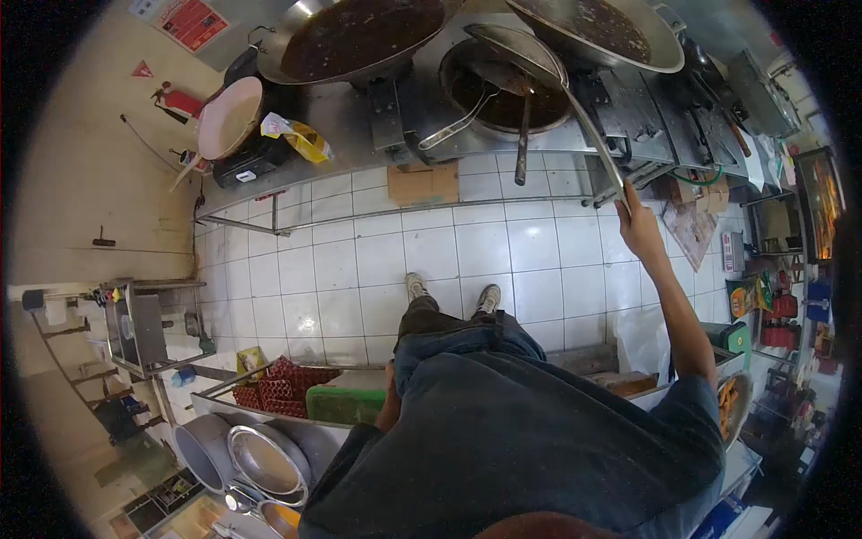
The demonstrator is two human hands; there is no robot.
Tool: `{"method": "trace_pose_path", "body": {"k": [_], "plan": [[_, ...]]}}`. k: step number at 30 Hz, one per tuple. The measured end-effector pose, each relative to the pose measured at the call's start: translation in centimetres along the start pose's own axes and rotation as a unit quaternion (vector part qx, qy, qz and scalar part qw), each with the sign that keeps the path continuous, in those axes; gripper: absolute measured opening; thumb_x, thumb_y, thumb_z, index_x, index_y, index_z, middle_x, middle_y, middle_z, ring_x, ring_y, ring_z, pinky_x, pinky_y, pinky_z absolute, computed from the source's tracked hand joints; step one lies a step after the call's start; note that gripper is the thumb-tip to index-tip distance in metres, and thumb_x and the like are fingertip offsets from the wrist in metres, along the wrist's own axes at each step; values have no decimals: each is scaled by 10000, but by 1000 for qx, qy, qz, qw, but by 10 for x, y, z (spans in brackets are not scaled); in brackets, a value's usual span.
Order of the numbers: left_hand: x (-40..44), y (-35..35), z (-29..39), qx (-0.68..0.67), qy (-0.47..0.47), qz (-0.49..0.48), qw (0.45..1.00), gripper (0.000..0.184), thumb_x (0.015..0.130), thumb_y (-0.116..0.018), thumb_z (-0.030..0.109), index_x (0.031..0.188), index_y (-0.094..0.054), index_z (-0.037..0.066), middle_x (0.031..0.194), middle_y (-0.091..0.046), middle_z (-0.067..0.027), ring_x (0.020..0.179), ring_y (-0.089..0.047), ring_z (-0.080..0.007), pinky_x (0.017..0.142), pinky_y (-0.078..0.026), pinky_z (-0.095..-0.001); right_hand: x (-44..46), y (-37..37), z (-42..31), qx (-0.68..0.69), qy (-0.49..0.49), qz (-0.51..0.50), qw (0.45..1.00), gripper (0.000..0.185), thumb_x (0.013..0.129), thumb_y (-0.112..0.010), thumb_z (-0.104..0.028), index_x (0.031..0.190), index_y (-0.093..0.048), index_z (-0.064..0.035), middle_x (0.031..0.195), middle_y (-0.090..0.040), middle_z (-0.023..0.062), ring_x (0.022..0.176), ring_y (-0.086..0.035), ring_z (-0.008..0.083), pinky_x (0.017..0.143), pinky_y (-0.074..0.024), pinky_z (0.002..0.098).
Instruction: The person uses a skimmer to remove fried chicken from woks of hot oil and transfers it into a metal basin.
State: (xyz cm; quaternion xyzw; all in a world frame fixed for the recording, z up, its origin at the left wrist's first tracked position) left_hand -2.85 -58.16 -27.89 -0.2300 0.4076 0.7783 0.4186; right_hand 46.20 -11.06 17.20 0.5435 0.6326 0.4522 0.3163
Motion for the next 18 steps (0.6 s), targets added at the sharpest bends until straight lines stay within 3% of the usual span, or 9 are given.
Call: {"method": "trace_pose_path", "body": {"k": [8,15,17,18], "plan": [[79,44,23,54,-64,-40,996,279,818,-544,273,926,-602,22,799,-631,-135,713,-606,-291,619,-474,-428,-20,-14,-39,-80,-82,-12,993,551,893,-500,-155,1385,-253,-126,709,-595,270,668,-590,439,576,-445,508],[190,110,61,209,-344,18,915,273,822,-537,270,930,-604,29,783,-632,-130,707,-605,-296,616,-474,-433,-43,-23,-117,-110,-147,15,983,536,897,-503,-150,1377,-267,-132,738,-606,263,683,-604,426,567,-454,483],[183,133,107,-31,-63,-89,994,231,825,-534,243,928,-577,41,762,-613,-107,646,-595,-245,535,-466,-380,-44,-23,-135,-115,-120,42,985,525,901,-502,-156,1375,-276,-138,750,-607,267,693,-606,429,578,-456,474],[162,149,147,-137,81,-82,984,211,826,-532,230,927,-563,47,752,-603,-96,615,-591,-219,494,-461,-353,-43,-22,-149,-109,-143,40,983,512,903,-500,-161,1369,-288,-139,751,-607,268,689,-605,431,577,-455,471]]}}
Point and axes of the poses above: each hand's wrist, its own x-axis towards the middle knuckle, its own y-axis out of the back of the hand, z = x × y, the point moved 5 cm from there along x, towards the middle knuckle
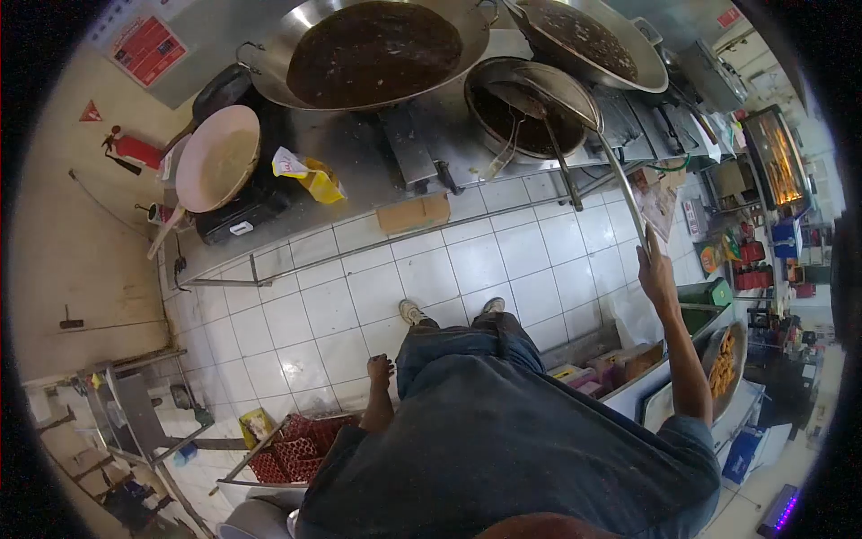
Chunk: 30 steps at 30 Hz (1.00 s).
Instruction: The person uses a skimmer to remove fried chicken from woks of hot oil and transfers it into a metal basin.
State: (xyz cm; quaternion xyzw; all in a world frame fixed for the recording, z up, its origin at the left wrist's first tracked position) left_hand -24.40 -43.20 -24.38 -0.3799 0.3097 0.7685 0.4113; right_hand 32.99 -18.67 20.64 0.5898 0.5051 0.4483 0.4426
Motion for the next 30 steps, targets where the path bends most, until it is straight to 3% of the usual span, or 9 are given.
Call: {"method": "trace_pose_path", "body": {"k": [6,9,16,17,20,22,25,27,30], "plan": [[80,13,3,-81,28,-81,993,260,811,-559,199,1004,-501,34,732,-585,-78,573,-574,-160,439,-430,-279,-19,65,-96,78,-113,-32,990,427,930,-467,-165,1337,-349,-116,730,-592,272,624,-619,379,544,-443,414],[97,10,-3,-85,20,-121,989,298,809,-566,210,1035,-497,28,759,-598,-81,575,-585,-166,452,-449,-283,-2,77,-109,27,72,72,994,438,936,-469,-171,1335,-337,-48,747,-598,236,636,-615,255,525,-428,367],[50,-2,7,-17,-7,-44,999,324,799,-551,204,1034,-528,-17,777,-601,-109,583,-590,-187,478,-474,-321,140,67,-210,208,41,20,977,437,947,-444,-229,1336,-373,-43,775,-531,23,595,-452,85,505,-388,249],[49,0,4,-20,15,-41,999,318,798,-550,201,1028,-531,-18,780,-603,-111,585,-591,-188,477,-473,-322,181,45,-208,200,143,60,967,434,945,-441,-238,1329,-381,-43,742,-538,31,556,-463,102,480,-389,265],[47,7,-10,-88,32,-19,995,289,794,-544,185,997,-549,-20,789,-607,-113,587,-594,-189,473,-470,-319,223,28,-255,137,-3,-105,985,506,949,-434,-302,1347,-328,-8,924,-616,141,751,-575,141,702,-456,308],[35,17,-3,-69,33,12,997,276,792,-536,180,985,-553,-16,778,-602,-110,600,-596,-191,470,-464,-314,283,-25,-231,113,95,-102,984,448,949,-425,-303,1286,-382,-11,843,-601,116,683,-570,141,682,-460,317],[26,29,-10,-128,54,30,990,270,792,-534,186,974,-559,-12,762,-595,-107,608,-591,-195,465,-454,-309,301,-64,-264,304,108,-257,911,348,949,-409,-297,1184,-448,-43,719,-549,58,587,-529,135,626,-458,327],[16,33,-18,-159,45,54,985,265,794,-536,189,966,-559,-10,762,-593,-109,607,-586,-198,464,-450,-312,287,-75,-296,525,-18,-332,783,178,945,-388,-244,988,-476,-96,599,-431,-10,477,-435,111,469,-414,293],[14,35,-40,-182,70,73,978,258,800,-529,184,972,-548,-8,776,-593,-113,602,-577,-203,470,-448,-324,266,-81,-347,563,-189,-425,683,174,953,-379,-243,845,-417,-112,590,-393,-27,435,-384,79,381,-338,210]]}}
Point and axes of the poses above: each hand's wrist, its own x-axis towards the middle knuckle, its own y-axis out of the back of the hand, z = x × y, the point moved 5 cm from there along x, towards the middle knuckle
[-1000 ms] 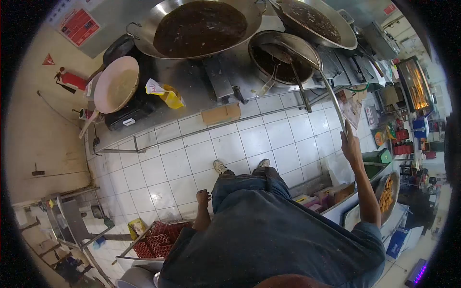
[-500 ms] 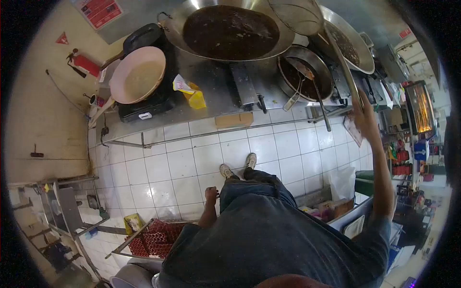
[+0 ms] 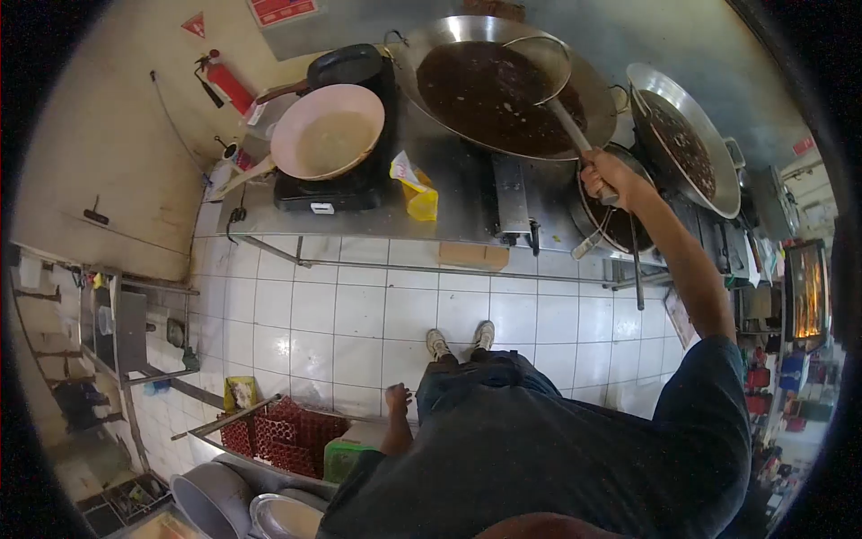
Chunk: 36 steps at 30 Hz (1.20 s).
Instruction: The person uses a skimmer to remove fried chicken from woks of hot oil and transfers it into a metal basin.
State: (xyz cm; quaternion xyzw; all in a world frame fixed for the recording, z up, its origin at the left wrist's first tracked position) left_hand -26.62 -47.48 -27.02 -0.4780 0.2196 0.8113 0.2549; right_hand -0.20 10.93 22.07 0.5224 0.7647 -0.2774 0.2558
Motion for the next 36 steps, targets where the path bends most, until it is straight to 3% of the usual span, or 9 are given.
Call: {"method": "trace_pose_path", "body": {"k": [4,12,17,21,26,28,30,35,36], "plan": [[-8,3,-17,-43,-56,-58,996,261,797,-530,190,977,-527,1,797,-599,-125,619,-586,-229,498,-465,-362,-5,-65,10,157,-75,-165,971,256,969,-369,-251,774,-320,-92,600,-344,-21,426,-333,57,343,-315,170],[-23,-9,4,-30,31,-4,999,252,808,-535,189,982,-521,7,811,-600,-120,611,-583,-209,503,-463,-349,-14,-92,-28,513,-128,-344,776,401,971,-359,-211,1248,-267,63,657,-379,30,478,-387,113,381,-371,232],[-25,-11,21,-61,-10,37,997,302,809,-532,195,1038,-508,-1,817,-598,-121,617,-579,-210,509,-459,-343,-22,-70,-41,494,-94,-371,781,462,976,-362,-241,1289,-277,88,663,-371,28,462,-365,85,376,-375,218],[-27,-14,19,-65,-11,41,997,324,811,-539,208,1051,-501,-6,839,-598,-128,634,-580,-215,511,-456,-343,-29,-26,-51,345,-13,-309,886,352,971,-397,-266,1134,-402,46,643,-367,-5,450,-346,28,337,-324,157],[-32,-16,8,-18,-21,-17,999,329,802,-532,206,1034,-499,-25,843,-593,-142,652,-581,-230,524,-464,-348,-71,29,-75,-28,174,2,984,338,952,-440,-300,1169,-402,-43,613,-355,-40,427,-323,19,338,-298,161],[-41,-19,4,10,-36,-27,999,325,803,-532,204,1027,-502,-29,838,-592,-140,651,-581,-230,521,-464,-346,-94,42,-81,-193,228,118,947,297,943,-455,-291,1121,-417,-56,641,-371,-35,461,-358,26,371,-286,163],[-51,-23,5,27,-32,-6,999,316,802,-528,196,1024,-507,-28,829,-590,-133,651,-579,-224,513,-459,-338,-76,83,-82,-277,223,122,927,495,943,-441,-332,1333,-319,-53,644,-449,10,458,-407,80,395,-351,242],[-68,-36,13,65,-28,9,997,304,803,-524,182,1028,-515,-23,808,-586,-115,650,-576,-209,494,-449,-320,-36,164,-87,-574,334,244,706,605,928,-458,-312,1412,-197,-62,775,-609,127,462,-456,152,477,-443,304],[-43,-29,-2,73,-31,-17,997,309,804,-527,183,1037,-513,-20,806,-586,-112,650,-576,-205,492,-448,-316,-31,170,-82,-569,329,231,717,591,933,-451,-313,1412,-201,-73,722,-560,96,449,-455,138,452,-426,289]]}}
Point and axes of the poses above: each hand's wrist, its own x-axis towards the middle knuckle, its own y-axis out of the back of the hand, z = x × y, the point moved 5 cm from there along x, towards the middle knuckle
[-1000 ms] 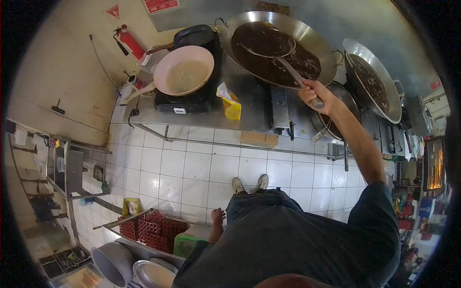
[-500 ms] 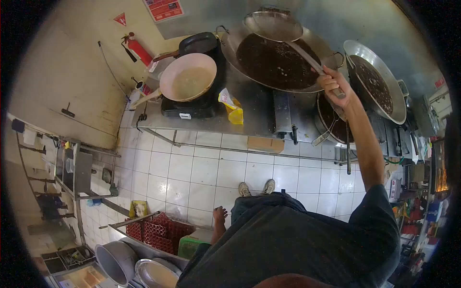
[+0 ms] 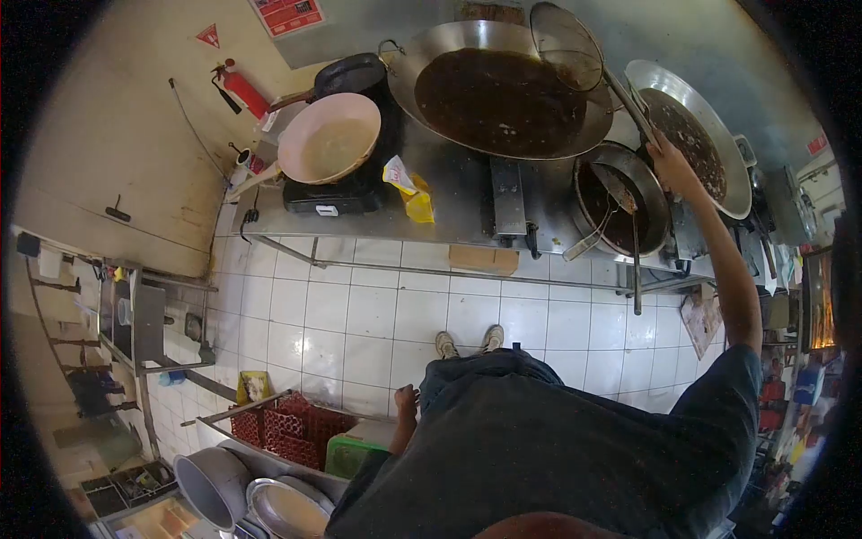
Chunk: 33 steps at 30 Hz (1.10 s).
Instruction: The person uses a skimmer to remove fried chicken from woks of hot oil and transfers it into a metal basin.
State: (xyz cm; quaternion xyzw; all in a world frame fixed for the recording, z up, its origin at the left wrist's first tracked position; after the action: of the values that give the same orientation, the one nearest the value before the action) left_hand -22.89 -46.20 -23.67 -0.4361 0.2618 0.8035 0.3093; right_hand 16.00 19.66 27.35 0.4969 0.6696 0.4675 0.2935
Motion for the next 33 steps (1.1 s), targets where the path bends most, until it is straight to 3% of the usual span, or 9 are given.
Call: {"method": "trace_pose_path", "body": {"k": [3,6,9,12,16,21,24,30,33], "plan": [[-11,-2,5,4,11,15,1000,324,807,-535,184,1062,-506,-14,799,-588,-108,648,-575,-196,490,-445,-312,-24,-15,7,130,-52,-61,988,549,943,-435,-304,1408,-213,-113,610,-450,25,420,-435,99,390,-379,247],[-35,-8,24,-3,19,47,999,330,807,-536,185,1071,-501,-12,799,-588,-108,645,-575,-196,491,-445,-314,-68,-25,-51,372,-205,-165,890,460,941,-434,-276,1350,-259,-160,593,-403,-3,407,-376,62,354,-328,204],[-27,-8,17,-21,11,46,999,332,807,-533,186,1073,-498,-11,802,-589,-109,643,-576,-199,493,-445,-318,-92,-31,-92,464,-337,-242,783,146,934,-448,-255,1047,-370,-206,589,-333,-50,399,-278,5,314,-233,131],[-21,-8,8,-34,9,39,999,334,807,-529,187,1074,-495,-10,805,-591,-111,641,-576,-202,495,-445,-322,-103,-40,-130,505,-318,-318,737,114,931,-456,-258,956,-355,-211,605,-346,-47,402,-288,2,308,-231,129],[-19,-5,7,-44,6,35,998,336,808,-525,189,1077,-490,-9,809,-592,-113,638,-577,-206,498,-445,-327,-94,-62,-161,668,-324,-364,563,146,958,-405,-224,891,-341,-112,625,-356,-42,433,-335,4,301,-285,130],[-23,4,9,-61,-5,41,997,339,808,-520,191,1080,-485,-8,814,-594,-115,634,-578,-211,502,-444,-333,-71,-84,-184,812,-291,-401,309,362,978,-352,-222,1222,-357,46,649,-377,9,439,-379,43,326,-338,160],[-10,14,-3,-108,12,33,993,343,808,-517,193,1083,-481,-7,825,-594,-121,644,-582,-219,511,-448,-342,-62,-86,-199,837,-265,-416,238,374,981,-342,-230,1225,-344,53,658,-382,18,446,-383,55,340,-352,180],[2,30,-23,-153,55,52,985,328,814,-514,195,1073,-483,-5,864,-596,-141,665,-588,-235,532,-456,-360,-51,-72,-200,855,-211,-404,247,489,988,-319,-277,1359,-230,30,638,-357,16,435,-371,72,360,-368,194],[-4,32,-22,-123,51,44,990,311,820,-513,190,1055,-490,-12,868,-601,-143,664,-587,-234,519,-456,-348,-46,-58,-187,817,-221,-339,410,320,965,-416,-281,1104,-395,6,603,-356,-6,411,-344,43,322,-343,185]]}}
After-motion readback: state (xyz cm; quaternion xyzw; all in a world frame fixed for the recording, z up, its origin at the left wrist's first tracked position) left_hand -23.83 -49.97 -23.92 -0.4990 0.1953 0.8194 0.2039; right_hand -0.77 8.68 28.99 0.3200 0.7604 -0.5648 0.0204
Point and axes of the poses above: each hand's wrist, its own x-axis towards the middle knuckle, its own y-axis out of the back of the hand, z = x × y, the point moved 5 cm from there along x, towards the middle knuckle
